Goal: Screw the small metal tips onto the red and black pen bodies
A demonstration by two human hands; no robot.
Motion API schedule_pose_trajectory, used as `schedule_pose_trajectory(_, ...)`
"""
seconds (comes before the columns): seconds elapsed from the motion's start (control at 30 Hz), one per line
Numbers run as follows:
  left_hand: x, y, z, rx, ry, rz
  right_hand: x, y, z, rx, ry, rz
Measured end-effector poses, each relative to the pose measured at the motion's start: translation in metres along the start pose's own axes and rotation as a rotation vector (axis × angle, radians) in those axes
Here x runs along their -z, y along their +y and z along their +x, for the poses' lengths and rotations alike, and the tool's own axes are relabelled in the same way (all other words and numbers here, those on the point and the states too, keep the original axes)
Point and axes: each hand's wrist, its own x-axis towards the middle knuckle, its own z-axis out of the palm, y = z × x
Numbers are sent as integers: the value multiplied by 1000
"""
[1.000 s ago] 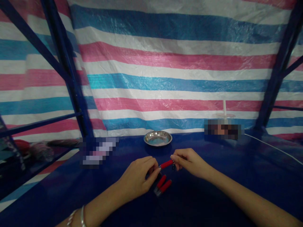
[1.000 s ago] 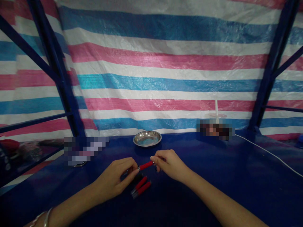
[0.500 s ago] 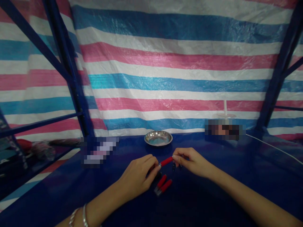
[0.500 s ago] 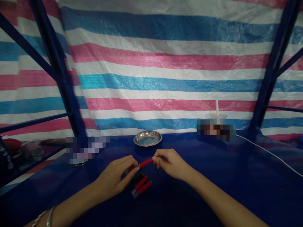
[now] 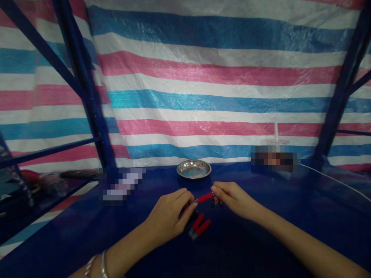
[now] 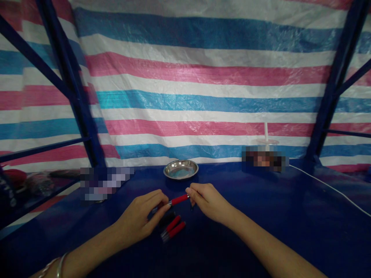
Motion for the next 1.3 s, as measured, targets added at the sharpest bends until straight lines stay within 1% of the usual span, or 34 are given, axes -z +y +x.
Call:
schedule_pose_trajectory(0.13, -1, -1, 1, 0, -11, 2, 0, 0, -2, 4, -37, 14)
schedule_pose_trajectory(0.23, -1, -3, 1, 6, 9, 0, 2, -1, -1, 5, -49, 58)
schedule_pose_trajectory(0.37, 0, -6, 2, 16, 41, 0, 5, -4, 0, 3, 1, 78)
schedule_pose_trajectory(0.43, 0, -7, 2, 16, 44, 0, 5, -4, 0, 27, 28, 81)
schedule_pose_trajectory(0.57, -1, -6, 3, 11, 56, 4, 5, -4, 0, 70, 33, 41)
schedule_pose_trajectory(0.73, 0, -4, 3, -5, 33, 1, 5, -4, 0, 38, 26, -26)
schedule_pose_trajectory(0.9, 0, -5, 2, 23, 35, 2, 5, -5, 0, 31, 17, 22)
schedule_pose_trajectory(1.0, 1, -5, 2, 33, 19, -2, 5, -5, 0, 47, 7, 3)
schedule_pose_trajectory(1.3, 0, -4, 4, 9, 33, 6, 4, -3, 1, 2, -15, 20)
